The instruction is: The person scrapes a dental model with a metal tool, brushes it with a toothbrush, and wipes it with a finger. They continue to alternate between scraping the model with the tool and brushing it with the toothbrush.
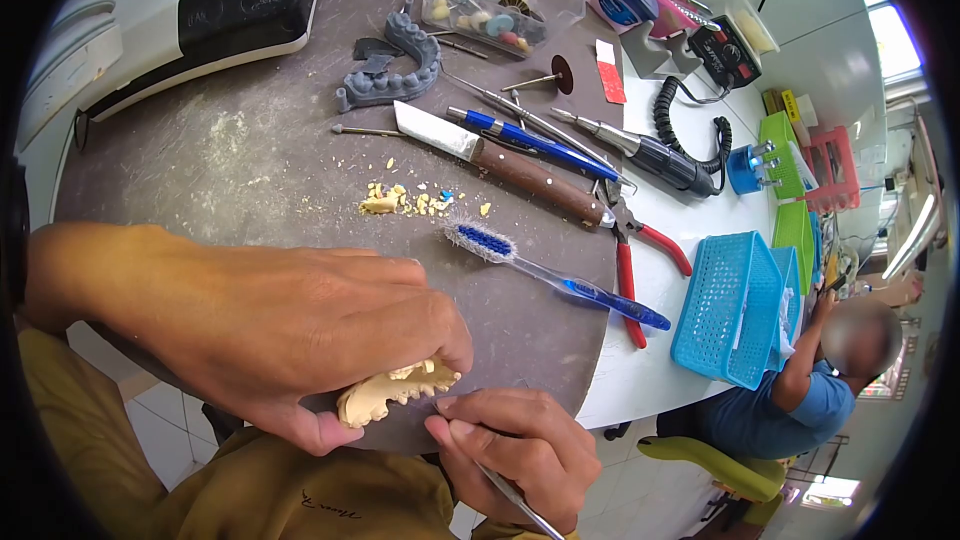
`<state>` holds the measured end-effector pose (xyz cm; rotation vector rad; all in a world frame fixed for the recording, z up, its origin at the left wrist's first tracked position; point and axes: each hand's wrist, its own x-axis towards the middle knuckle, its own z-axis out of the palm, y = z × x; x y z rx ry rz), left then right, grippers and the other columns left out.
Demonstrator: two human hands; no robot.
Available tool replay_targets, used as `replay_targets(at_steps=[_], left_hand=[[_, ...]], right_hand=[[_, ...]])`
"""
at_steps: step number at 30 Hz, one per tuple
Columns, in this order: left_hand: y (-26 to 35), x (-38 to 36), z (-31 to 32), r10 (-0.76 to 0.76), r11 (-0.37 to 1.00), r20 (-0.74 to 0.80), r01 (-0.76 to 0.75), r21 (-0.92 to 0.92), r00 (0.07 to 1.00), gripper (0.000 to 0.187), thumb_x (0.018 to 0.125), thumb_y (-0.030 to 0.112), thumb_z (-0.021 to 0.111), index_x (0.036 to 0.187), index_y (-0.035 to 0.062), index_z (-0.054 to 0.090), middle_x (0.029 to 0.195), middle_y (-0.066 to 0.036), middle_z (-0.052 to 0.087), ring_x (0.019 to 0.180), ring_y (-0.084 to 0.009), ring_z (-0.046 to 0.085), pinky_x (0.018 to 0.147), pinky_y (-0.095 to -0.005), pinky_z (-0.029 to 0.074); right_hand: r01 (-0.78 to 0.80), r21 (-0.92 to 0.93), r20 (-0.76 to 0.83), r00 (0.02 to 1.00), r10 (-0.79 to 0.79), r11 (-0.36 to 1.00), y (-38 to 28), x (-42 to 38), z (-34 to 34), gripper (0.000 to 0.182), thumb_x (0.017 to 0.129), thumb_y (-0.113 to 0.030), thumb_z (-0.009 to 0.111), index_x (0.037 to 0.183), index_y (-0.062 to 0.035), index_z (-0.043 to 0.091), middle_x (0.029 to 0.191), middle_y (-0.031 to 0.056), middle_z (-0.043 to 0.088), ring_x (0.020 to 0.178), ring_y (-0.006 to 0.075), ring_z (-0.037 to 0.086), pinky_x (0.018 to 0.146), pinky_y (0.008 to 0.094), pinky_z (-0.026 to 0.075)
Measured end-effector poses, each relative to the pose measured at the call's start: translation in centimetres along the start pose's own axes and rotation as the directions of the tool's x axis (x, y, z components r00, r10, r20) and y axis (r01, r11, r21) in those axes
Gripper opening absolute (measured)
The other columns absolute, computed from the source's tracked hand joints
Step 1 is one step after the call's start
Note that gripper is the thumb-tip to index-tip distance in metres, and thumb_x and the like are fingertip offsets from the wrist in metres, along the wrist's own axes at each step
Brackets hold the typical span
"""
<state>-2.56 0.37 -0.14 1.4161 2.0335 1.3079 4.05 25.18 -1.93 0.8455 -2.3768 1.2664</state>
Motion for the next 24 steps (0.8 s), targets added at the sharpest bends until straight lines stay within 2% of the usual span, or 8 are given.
replay_targets(at_steps=[4, 7, 9, 13, 15, 22, 24], left_hand=[[0.02, -0.03, 0.08, -0.012, 1.0, 0.003, 0.012, -0.014, 1.0, 0.057, 0.08, 0.012, 0.077, 0.128, 0.0013, 0.049, 0.118, -0.013, 0.056, 0.104, -0.0343, 0.056, 0.089, -0.0437, 0.046], [0.08, -0.04, 0.02, -0.011, 1.0, 0.005, 0.011, -0.01, 1.0, 0.057, 0.08, 0.013, 0.077, 0.129, 0.0012, 0.049, 0.119, -0.013, 0.055, 0.103, -0.0343, 0.056, 0.089, -0.0439, 0.046], [0.08, -0.07, 0.07, -0.002, 1.0, -0.015, 0.001, -0.024, 1.0, 0.057, 0.08, 0.013, 0.077, 0.128, 0.0012, 0.049, 0.12, -0.013, 0.055, 0.103, -0.0344, 0.056, 0.089, -0.0442, 0.046], [0.09, -0.02, -0.05, -0.002, 1.0, 0.012, 0.002, -0.001, 1.0, 0.056, 0.08, 0.013, 0.078, 0.127, 0.0014, 0.05, 0.121, -0.013, 0.056, 0.103, -0.0346, 0.056, 0.088, -0.0444, 0.046], [-0.01, -0.04, 0.16, 0.009, 1.0, -0.014, -0.009, -0.018, 1.0, 0.056, 0.079, 0.013, 0.078, 0.127, 0.0017, 0.05, 0.122, -0.013, 0.056, 0.103, -0.0348, 0.056, 0.088, -0.0445, 0.046], [-0.15, -0.15, 0.38, -0.001, 1.0, -0.029, 0.001, -0.025, 1.0, 0.056, 0.079, 0.013, 0.079, 0.127, 0.0023, 0.051, 0.122, -0.014, 0.057, 0.102, -0.0352, 0.056, 0.088, -0.0454, 0.047], [-0.06, -0.18, 0.42, -0.017, 1.0, -0.022, 0.017, -0.015, 1.0, 0.057, 0.078, 0.013, 0.079, 0.127, 0.0024, 0.051, 0.124, -0.014, 0.057, 0.103, -0.0355, 0.057, 0.088, -0.045, 0.047]], right_hand=[[0.018, -0.05, 0.013, 1.0, -0.018, 0.999, -0.23, 0.39, 0.06, 0.029, 0.077, -0.005, 0.09, 0.085, -0.0072, 0.062, 0.078, 0.0128, 0.073, 0.068, 0.0218, 0.072, 0.063, 0.0297, 0.054], [0.026, -0.031, 0.028, 0.999, -0.026, 0.999, -0.1, 0.33, -0.17, 0.029, 0.077, -0.005, 0.09, 0.086, -0.0074, 0.062, 0.077, 0.0123, 0.073, 0.068, 0.0214, 0.072, 0.063, 0.0299, 0.054], [0.007, 0.051, 0.027, 1.0, -0.008, 0.999, 0.02, 0.04, -0.24, 0.03, 0.077, -0.005, 0.09, 0.086, -0.0073, 0.062, 0.078, 0.0124, 0.073, 0.066, 0.0208, 0.071, 0.062, 0.0294, 0.053], [0.012, 0.038, 0.019, 1.0, -0.013, 0.999, 0.01, 0.21, -0.22, 0.03, 0.076, -0.005, 0.09, 0.085, -0.0073, 0.062, 0.079, 0.0126, 0.074, 0.066, 0.0209, 0.072, 0.062, 0.0287, 0.054], [0.017, 0.072, 0.063, 0.998, -0.022, 0.997, -0.12, 0.53, -0.43, 0.035, 0.068, 0.008, 0.092, 0.087, -0.0021, 0.064, 0.083, 0.0152, 0.074, 0.072, 0.0244, 0.076, 0.062, 0.0304, 0.061], [0.012, 0.052, 0.074, 0.997, -0.016, 0.999, -0.11, 0.73, -0.37, 0.034, 0.068, 0.007, 0.092, 0.086, -0.0009, 0.064, 0.082, 0.0155, 0.074, 0.072, 0.0242, 0.076, 0.062, 0.0301, 0.061], [-0.05, 0.085, 0.109, 0.993, 0.041, 0.995, -0.14, 0.82, -0.48, 0.034, 0.068, 0.006, 0.093, 0.085, -0.0018, 0.064, 0.083, 0.0153, 0.075, 0.071, 0.0243, 0.076, 0.062, 0.0302, 0.061]])
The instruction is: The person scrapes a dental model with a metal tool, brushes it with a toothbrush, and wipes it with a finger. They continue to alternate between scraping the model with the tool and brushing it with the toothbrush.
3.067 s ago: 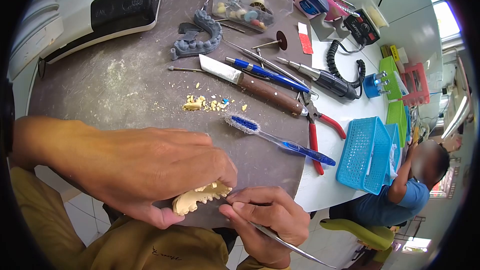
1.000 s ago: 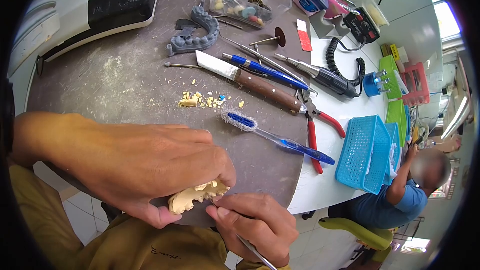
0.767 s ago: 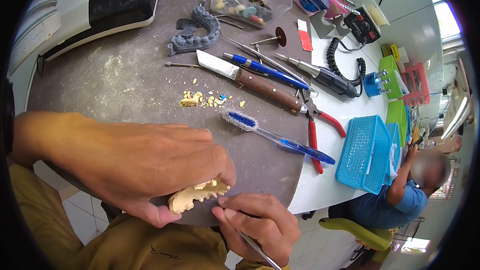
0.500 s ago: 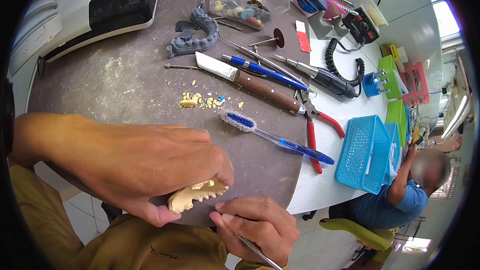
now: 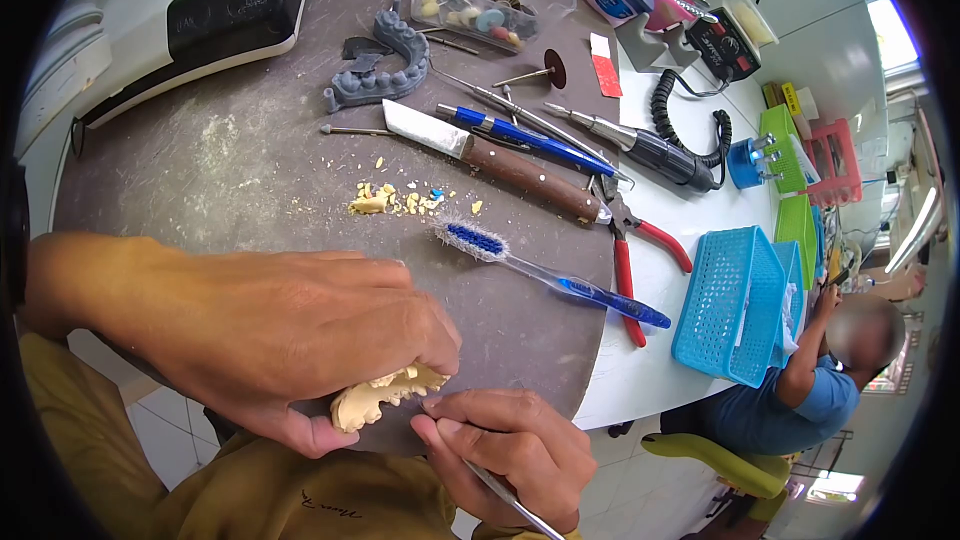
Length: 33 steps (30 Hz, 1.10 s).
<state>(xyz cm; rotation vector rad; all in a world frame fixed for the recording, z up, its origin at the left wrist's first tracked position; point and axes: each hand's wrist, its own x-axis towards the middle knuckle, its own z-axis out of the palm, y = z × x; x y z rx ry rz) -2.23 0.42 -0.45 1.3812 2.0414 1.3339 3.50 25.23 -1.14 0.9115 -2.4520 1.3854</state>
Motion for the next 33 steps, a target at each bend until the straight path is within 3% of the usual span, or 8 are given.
replay_targets(at_steps=[7, 9, 13, 16, 18, 25, 30, 33], left_hand=[[0.4, 0.2, 0.2, -0.001, 0.998, 0.016, 0.0, 0.065, 1.0, 0.058, 0.078, 0.013, 0.078, 0.128, 0.0017, 0.051, 0.13, -0.015, 0.056, 0.111, -0.0343, 0.057, 0.091, -0.0443, 0.047], [0.5, 0.2, 0.1, 0.001, 0.998, 0.041, -0.003, 0.066, 0.999, 0.058, 0.077, 0.013, 0.077, 0.128, 0.0011, 0.052, 0.13, -0.015, 0.056, 0.113, -0.0335, 0.057, 0.093, -0.0444, 0.046], [0.5, 0.5, 0.1, 0.007, 0.999, 0.065, -0.011, 0.047, 0.998, 0.057, 0.076, 0.012, 0.075, 0.128, 0.0009, 0.052, 0.129, -0.014, 0.056, 0.115, -0.0331, 0.055, 0.094, -0.0439, 0.045], [0.6, 0.6, 0.0, 0.016, 0.999, 0.072, -0.02, 0.051, 0.997, 0.055, 0.077, 0.013, 0.075, 0.126, 0.0009, 0.053, 0.128, -0.013, 0.055, 0.113, -0.032, 0.055, 0.091, -0.0432, 0.044], [0.7, 0.5, 0.0, 0.043, 0.997, 0.062, -0.047, 0.063, 0.997, 0.053, 0.077, 0.013, 0.075, 0.124, 0.0007, 0.053, 0.126, -0.012, 0.054, 0.111, -0.0311, 0.054, 0.088, -0.0425, 0.043], [0.7, 0.6, -0.4, 0.055, 0.996, 0.102, -0.062, 0.067, 0.993, 0.05, 0.08, 0.013, 0.073, 0.123, 0.0, 0.052, 0.124, -0.012, 0.054, 0.111, -0.0305, 0.054, 0.088, -0.0424, 0.043], [0.5, 0.7, -0.6, 0.051, 0.998, 0.103, -0.055, 0.04, 0.993, 0.049, 0.08, 0.012, 0.071, 0.123, -0.0004, 0.051, 0.123, -0.013, 0.054, 0.112, -0.0323, 0.053, 0.093, -0.0449, 0.044], [0.4, 0.6, -0.6, 0.024, 0.998, 0.096, -0.029, 0.054, 0.995, 0.05, 0.079, 0.009, 0.075, 0.123, 0.0005, 0.052, 0.122, -0.013, 0.055, 0.108, -0.0333, 0.055, 0.09, -0.0446, 0.046]], right_hand=[[-0.036, 0.026, -0.009, 0.999, 0.037, 0.999, 0.2, -0.3, 0.3, 0.033, 0.07, 0.004, 0.092, 0.087, -0.0038, 0.065, 0.084, 0.0143, 0.075, 0.071, 0.0239, 0.076, 0.061, 0.0301, 0.061], [-0.034, -0.008, -0.059, 0.998, 0.034, 0.999, 0.2, -0.6, 0.5, 0.033, 0.072, -0.003, 0.093, 0.083, -0.0069, 0.063, 0.076, 0.0118, 0.072, 0.067, 0.0191, 0.07, 0.062, 0.028, 0.052], [-0.046, 0.006, -0.077, 0.996, 0.046, 0.999, 0.1, -0.5, 0.6, 0.033, 0.072, -0.003, 0.095, 0.082, -0.0066, 0.063, 0.074, 0.0114, 0.071, 0.067, 0.0176, 0.068, 0.062, 0.0277, 0.051], [-0.031, 0.013, -0.07, 0.997, 0.031, 0.999, 0.1, -0.4, 0.5, 0.033, 0.072, -0.003, 0.094, 0.082, -0.0065, 0.063, 0.075, 0.0117, 0.071, 0.066, 0.0178, 0.068, 0.062, 0.0283, 0.051], [-0.008, 0.071, -0.048, 0.999, 0.012, 0.997, 0.2, -0.4, 0.3, 0.03, 0.071, 0.002, 0.092, 0.084, -0.0042, 0.066, 0.084, 0.0134, 0.076, 0.071, 0.0237, 0.075, 0.061, 0.0308, 0.061], [0.031, 0.036, -0.013, 0.999, -0.031, 0.999, 0.3, 0.1, 0.1, 0.03, 0.07, 0.001, 0.093, 0.084, -0.0031, 0.066, 0.083, 0.0132, 0.076, 0.073, 0.0238, 0.076, 0.062, 0.0317, 0.061], [0.097, 0.133, 0.069, 0.992, -0.107, 0.986, 0.5, 0.4, -0.4, 0.029, 0.07, 0.002, 0.092, 0.084, -0.002, 0.067, 0.085, 0.0133, 0.076, 0.077, 0.0244, 0.077, 0.064, 0.0323, 0.063], [0.102, 0.167, 0.03, 0.994, -0.109, 0.981, 0.5, -0.2, -0.4, 0.032, 0.069, 0.001, 0.093, 0.088, -0.0027, 0.068, 0.088, 0.0134, 0.076, 0.078, 0.0241, 0.077, 0.065, 0.0319, 0.062]])
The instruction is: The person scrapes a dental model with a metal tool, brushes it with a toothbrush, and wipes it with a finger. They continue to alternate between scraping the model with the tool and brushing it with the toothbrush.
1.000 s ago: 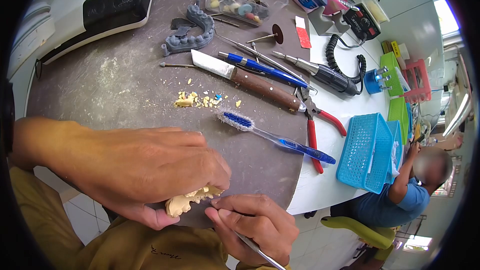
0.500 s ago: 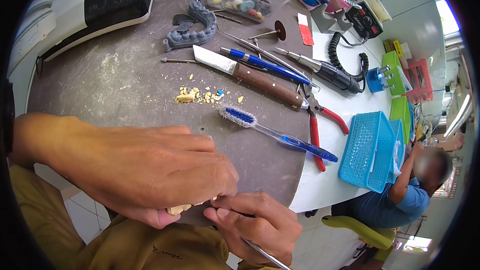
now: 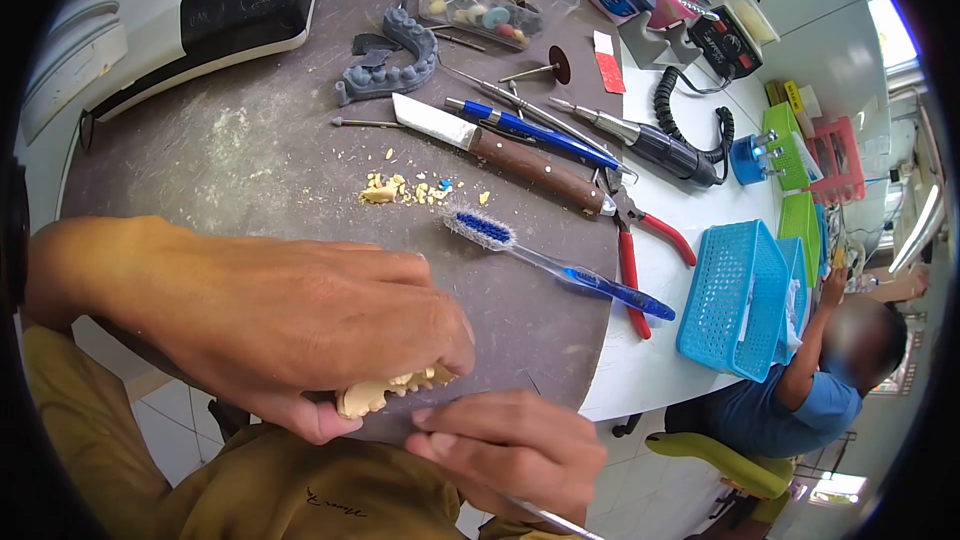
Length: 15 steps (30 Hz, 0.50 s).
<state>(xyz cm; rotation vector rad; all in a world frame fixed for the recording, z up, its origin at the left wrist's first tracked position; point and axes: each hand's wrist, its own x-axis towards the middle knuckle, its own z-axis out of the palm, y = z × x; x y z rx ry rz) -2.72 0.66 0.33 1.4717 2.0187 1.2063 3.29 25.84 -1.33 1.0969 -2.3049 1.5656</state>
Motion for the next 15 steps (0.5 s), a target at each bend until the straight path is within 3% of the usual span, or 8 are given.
replay_targets(at_steps=[3, 8, 14, 15], left_hand=[[-0.2, -0.6, 0.7, 0.015, 1.0, -0.125, -0.015, 0.004, 0.992, 0.055, 0.078, 0.01, 0.082, 0.123, 0.0011, 0.051, 0.121, -0.013, 0.058, 0.106, -0.0341, 0.058, 0.088, -0.0429, 0.05], [0.6, -1.3, 1.9, -0.071, 0.995, -0.253, 0.087, 0.054, 0.965, 0.065, 0.076, 0.018, 0.091, 0.124, 0.0019, 0.05, 0.122, -0.016, 0.06, 0.107, -0.0356, 0.063, 0.088, -0.0417, 0.054], [0.9, -1.4, 3.1, -0.06, 0.991, -0.343, 0.097, 0.091, 0.938, 0.07, 0.074, 0.022, 0.093, 0.125, 0.0022, 0.048, 0.119, -0.018, 0.062, 0.106, -0.0364, 0.066, 0.087, -0.0419, 0.055], [1.0, -1.4, 3.2, -0.04, 0.991, -0.358, 0.083, 0.105, 0.933, 0.07, 0.074, 0.022, 0.093, 0.125, 0.0023, 0.048, 0.118, -0.018, 0.062, 0.104, -0.0363, 0.067, 0.086, -0.0413, 0.056]], right_hand=[[0.014, -0.015, -0.12, 0.993, -0.016, 1.0, 0.8, -1.0, -0.4, 0.038, 0.068, 0.0, 0.094, 0.094, -0.0033, 0.068, 0.089, 0.013, 0.076, 0.08, 0.0243, 0.077, 0.066, 0.0314, 0.062], [0.012, -0.154, -0.147, 0.988, -0.035, 0.988, 0.5, -1.1, 0.6, 0.039, 0.069, 0.0, 0.094, 0.095, -0.0036, 0.065, 0.087, 0.0133, 0.076, 0.077, 0.0254, 0.077, 0.064, 0.0313, 0.061], [0.063, -0.246, -0.082, 0.993, -0.086, 0.967, 0.1, -0.9, 1.5, 0.036, 0.072, 0.0, 0.093, 0.093, -0.0018, 0.063, 0.089, 0.0195, 0.076, 0.077, 0.0288, 0.078, 0.065, 0.0316, 0.065], [0.053, -0.253, -0.072, 0.995, -0.073, 0.966, -0.1, -0.9, 1.6, 0.032, 0.078, -0.001, 0.089, 0.094, -0.0025, 0.062, 0.088, 0.0197, 0.075, 0.077, 0.0284, 0.078, 0.069, 0.0339, 0.066]])
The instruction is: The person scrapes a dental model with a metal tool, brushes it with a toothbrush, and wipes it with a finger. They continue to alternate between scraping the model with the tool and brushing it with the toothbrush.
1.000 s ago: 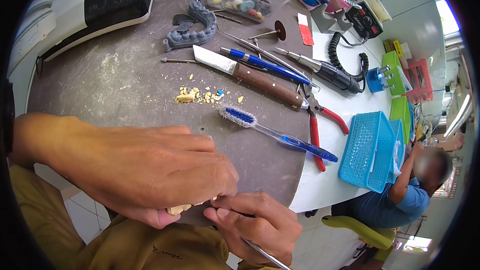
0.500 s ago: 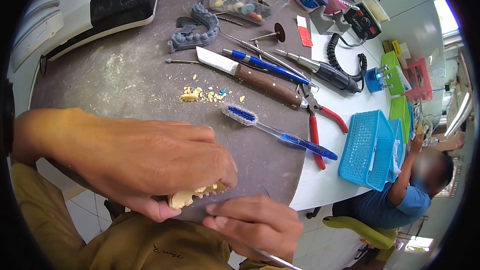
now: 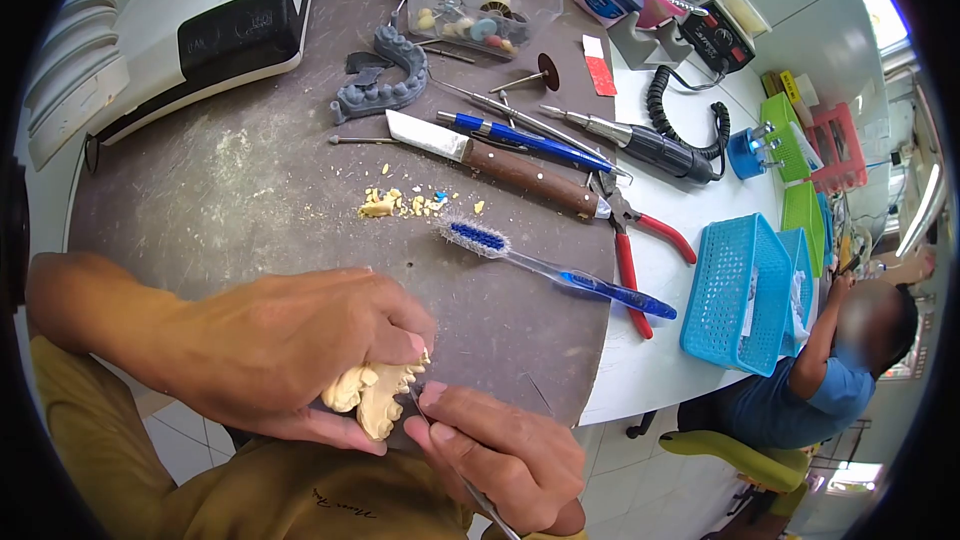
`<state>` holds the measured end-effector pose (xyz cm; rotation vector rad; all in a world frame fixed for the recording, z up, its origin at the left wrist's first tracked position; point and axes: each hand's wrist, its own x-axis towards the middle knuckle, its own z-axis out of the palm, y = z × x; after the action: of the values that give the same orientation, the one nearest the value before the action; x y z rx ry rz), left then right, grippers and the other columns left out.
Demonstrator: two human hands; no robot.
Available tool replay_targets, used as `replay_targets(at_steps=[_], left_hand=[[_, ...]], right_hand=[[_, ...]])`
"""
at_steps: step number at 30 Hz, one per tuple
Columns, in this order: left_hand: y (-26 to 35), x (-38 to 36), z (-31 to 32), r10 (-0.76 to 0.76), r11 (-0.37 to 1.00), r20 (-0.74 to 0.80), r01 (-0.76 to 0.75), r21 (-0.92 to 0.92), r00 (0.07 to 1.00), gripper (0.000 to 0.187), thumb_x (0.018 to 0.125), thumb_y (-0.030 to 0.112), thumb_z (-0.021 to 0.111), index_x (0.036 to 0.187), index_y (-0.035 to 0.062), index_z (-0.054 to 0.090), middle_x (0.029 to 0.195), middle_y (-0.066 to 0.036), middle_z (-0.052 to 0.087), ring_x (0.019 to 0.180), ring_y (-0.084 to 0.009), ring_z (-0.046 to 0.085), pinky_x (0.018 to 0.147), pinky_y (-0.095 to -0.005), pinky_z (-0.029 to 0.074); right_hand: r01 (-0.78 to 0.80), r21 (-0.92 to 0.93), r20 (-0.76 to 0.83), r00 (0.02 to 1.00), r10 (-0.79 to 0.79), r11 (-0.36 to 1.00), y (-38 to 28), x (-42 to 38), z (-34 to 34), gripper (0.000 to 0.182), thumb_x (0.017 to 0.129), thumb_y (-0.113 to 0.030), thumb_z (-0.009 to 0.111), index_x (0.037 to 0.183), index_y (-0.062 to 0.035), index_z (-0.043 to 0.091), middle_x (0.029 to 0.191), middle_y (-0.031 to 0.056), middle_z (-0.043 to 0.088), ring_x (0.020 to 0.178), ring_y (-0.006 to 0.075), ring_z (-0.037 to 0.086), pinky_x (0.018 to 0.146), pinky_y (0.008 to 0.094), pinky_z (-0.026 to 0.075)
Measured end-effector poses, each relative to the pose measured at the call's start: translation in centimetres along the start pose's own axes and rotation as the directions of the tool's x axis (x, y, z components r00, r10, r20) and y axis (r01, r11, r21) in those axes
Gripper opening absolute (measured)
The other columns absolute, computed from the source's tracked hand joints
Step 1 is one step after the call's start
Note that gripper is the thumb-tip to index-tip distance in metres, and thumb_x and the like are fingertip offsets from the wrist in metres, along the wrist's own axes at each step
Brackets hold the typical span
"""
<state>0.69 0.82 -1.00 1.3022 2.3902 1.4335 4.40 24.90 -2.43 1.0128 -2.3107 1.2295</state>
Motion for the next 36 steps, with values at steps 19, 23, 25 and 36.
replay_targets(at_steps=[19, 23, 25, 36], left_hand=[[1.5, -0.9, 0.6, -0.132, 0.99, -0.163, 0.139, 0.033, 0.978, 0.058, 0.075, 0.023, 0.089, 0.12, -0.001, 0.063, 0.112, -0.015, 0.068, 0.1, -0.0317, 0.071, 0.085, -0.0373, 0.058], [1.3, -0.8, 0.8, -0.114, 0.992, -0.165, 0.122, 0.041, 0.98, 0.056, 0.076, 0.022, 0.088, 0.119, -0.0005, 0.062, 0.111, -0.015, 0.068, 0.098, -0.0313, 0.07, 0.084, -0.0372, 0.058], [1.4, -0.7, 0.7, -0.12, 0.992, -0.156, 0.126, 0.029, 0.98, 0.055, 0.076, 0.022, 0.088, 0.118, -0.0002, 0.062, 0.111, -0.015, 0.067, 0.098, -0.0314, 0.07, 0.084, -0.0372, 0.058], [1.5, -0.8, 0.6, -0.116, 0.989, -0.131, 0.127, 0.077, 0.985, 0.052, 0.078, 0.023, 0.086, 0.119, -0.0005, 0.062, 0.111, -0.014, 0.069, 0.096, -0.03, 0.07, 0.083, -0.0366, 0.058]], right_hand=[[-0.125, 0.057, -0.031, 0.991, 0.127, 0.99, -1.2, -0.1, 1.0, 0.034, 0.073, 0.002, 0.092, 0.088, -0.0021, 0.062, 0.092, 0.0184, 0.076, 0.085, 0.0282, 0.079, 0.07, 0.0318, 0.067], [-0.128, 0.053, -0.097, 0.986, 0.132, 0.99, -1.2, -0.5, 1.4, 0.034, 0.073, 0.003, 0.092, 0.088, -0.0022, 0.062, 0.094, 0.0182, 0.076, 0.087, 0.0283, 0.079, 0.071, 0.0318, 0.067], [-0.13, 0.03, -0.069, 0.989, 0.132, 0.991, -1.4, -0.3, 1.3, 0.032, 0.074, 0.002, 0.091, 0.088, -0.002, 0.062, 0.094, 0.019, 0.076, 0.086, 0.029, 0.08, 0.072, 0.0318, 0.067], [-0.108, 0.037, -0.06, 0.992, 0.11, 0.993, -1.1, -0.1, 1.1, 0.031, 0.074, 0.001, 0.091, 0.09, -0.0027, 0.064, 0.091, 0.0195, 0.077, 0.083, 0.0297, 0.08, 0.067, 0.0328, 0.067]])
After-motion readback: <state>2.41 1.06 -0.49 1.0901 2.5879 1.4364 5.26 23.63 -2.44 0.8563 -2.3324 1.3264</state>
